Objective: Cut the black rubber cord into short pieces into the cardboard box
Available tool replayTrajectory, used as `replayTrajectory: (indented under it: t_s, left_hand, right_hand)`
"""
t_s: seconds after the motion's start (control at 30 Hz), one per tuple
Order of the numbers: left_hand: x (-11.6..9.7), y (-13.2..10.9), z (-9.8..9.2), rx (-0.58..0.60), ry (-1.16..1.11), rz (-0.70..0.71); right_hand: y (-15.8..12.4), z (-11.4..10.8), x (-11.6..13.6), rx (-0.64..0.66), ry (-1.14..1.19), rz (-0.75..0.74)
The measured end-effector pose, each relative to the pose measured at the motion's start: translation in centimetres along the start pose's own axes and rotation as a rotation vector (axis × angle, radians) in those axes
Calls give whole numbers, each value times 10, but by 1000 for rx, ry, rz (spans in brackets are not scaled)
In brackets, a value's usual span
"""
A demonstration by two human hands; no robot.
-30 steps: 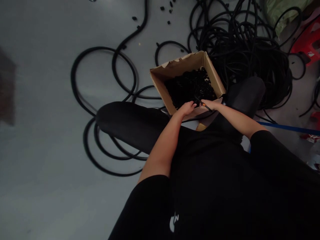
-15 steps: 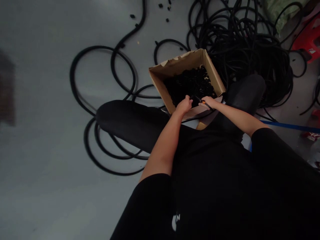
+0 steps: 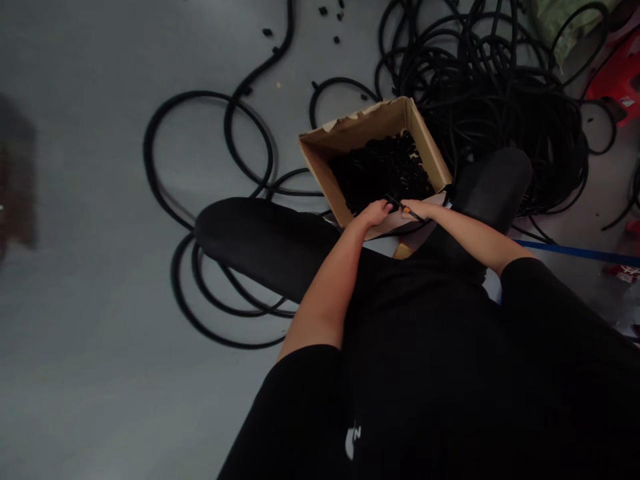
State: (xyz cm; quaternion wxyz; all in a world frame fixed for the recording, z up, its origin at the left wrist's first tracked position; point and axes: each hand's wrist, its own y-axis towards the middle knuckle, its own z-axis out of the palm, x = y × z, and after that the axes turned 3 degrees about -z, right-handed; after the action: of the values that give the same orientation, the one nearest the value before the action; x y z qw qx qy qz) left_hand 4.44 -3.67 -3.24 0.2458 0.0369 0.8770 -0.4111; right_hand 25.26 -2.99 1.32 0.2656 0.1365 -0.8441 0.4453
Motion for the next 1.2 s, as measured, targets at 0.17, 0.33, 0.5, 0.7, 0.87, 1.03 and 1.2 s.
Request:
replayTrajectory:
  t_s: [0.17, 0.33, 0.5, 0.7, 0.87, 1.03, 1.2]
  left_hand:
    - [1, -2, 1, 20, -37, 65]
    - [0, -6, 0, -63, -95, -16]
    - [3, -11, -6, -85, -55, -58]
    - [1, -17, -11, -86, -23, -56]
    - [1, -19, -12, -115, -44, -84]
    - [1, -12, -7, -100, -42, -83]
    - [-2, -10, -3, -42, -15, 56]
  right_hand:
    - [-7, -2, 9, -5, -82, 11]
    - [-11, -4, 14, -64, -14, 98]
    - [-10, -11, 14, -117, 66, 235]
    - [-9, -14, 6, -121, 69, 217]
    - [-4, -7, 1, -87, 160, 243]
    - [-6, 0, 4, 39, 231, 121]
    - [-9, 2, 9, 35, 208, 55]
